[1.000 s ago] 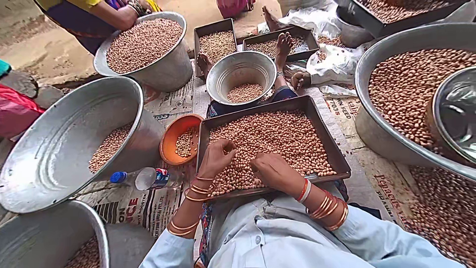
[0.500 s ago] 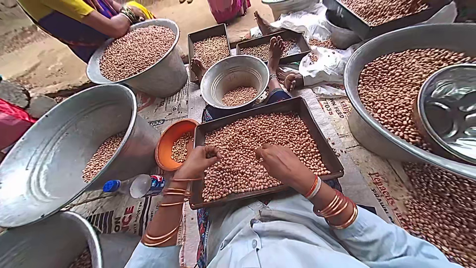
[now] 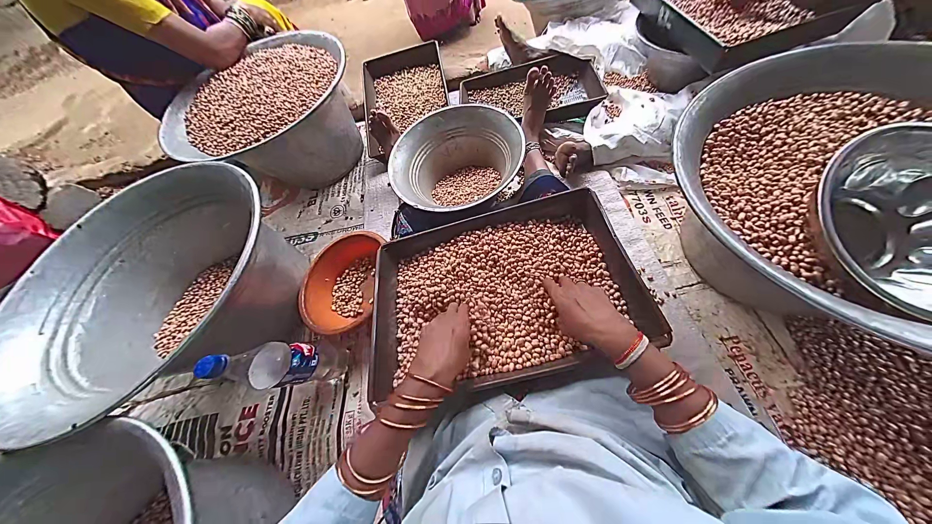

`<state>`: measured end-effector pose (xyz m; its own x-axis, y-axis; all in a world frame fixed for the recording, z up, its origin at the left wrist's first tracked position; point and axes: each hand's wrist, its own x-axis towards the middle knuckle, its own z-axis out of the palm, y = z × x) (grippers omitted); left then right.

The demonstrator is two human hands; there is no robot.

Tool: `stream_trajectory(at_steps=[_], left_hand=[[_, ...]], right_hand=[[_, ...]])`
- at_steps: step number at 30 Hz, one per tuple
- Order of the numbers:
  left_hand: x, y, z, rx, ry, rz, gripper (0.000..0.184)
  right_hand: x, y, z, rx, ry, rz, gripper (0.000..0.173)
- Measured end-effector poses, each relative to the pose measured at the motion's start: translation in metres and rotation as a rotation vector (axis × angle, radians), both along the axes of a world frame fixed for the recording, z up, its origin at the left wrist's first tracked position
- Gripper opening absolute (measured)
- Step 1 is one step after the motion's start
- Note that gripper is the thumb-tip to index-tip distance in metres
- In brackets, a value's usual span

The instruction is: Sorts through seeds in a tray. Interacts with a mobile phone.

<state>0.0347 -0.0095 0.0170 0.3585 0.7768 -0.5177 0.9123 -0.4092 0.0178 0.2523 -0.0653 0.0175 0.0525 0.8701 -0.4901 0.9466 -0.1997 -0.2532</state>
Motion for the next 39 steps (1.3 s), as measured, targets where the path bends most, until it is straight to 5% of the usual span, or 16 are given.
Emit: stream_trajectory(at_steps=[5,7,9,12,17,23,31,33,36,39], left_hand=[[0.022,-0.009,-0.012,-0.247,-0.423,0.096,0.084],[0.019,-0.005,-0.023,-0.433,-0.833,0.305,0.078],[0.018,-0.004,-0.019,-0.591,-1.197,0.579,0.053],[0.011,0.006,-0.001,-0.586,-1.369,0.656,0.051],[-0.011,0.027,0.028,-0.255,-1.234,0.404,0.042],[-0.023,0.035,0.022,0.285,-0.865,0.083,0.027],[0.034,0.016,0.001,0.202,-0.719,-0.210,0.017],[0.047,0.013,-0.001,0.199,-0.693,-0.263,0.021],[0.052,0.014,-0.003,0.241,-0.697,-0.290,0.018],[0.058,0.015,-0.006,0.273,-0.727,-0.336,0.014]], right_hand=[[-0.024,-0.004,-0.002,0.006,0.350,0.052,0.066],[-0.017,0.000,0.003,0.065,0.523,0.035,0.065],[-0.003,0.006,0.010,0.174,0.670,0.030,0.051],[0.026,0.021,0.021,0.426,0.632,0.004,0.028],[0.070,0.064,-0.001,0.530,0.034,-0.037,0.012],[0.073,0.078,-0.018,0.411,-0.007,-0.005,0.011],[0.075,0.077,-0.024,0.342,-0.023,-0.004,0.019],[0.082,0.078,-0.025,0.374,0.089,-0.050,0.020],[0.087,0.064,-0.017,0.474,0.547,-0.249,0.016],[0.077,0.005,0.005,0.461,0.888,-0.472,0.011]])
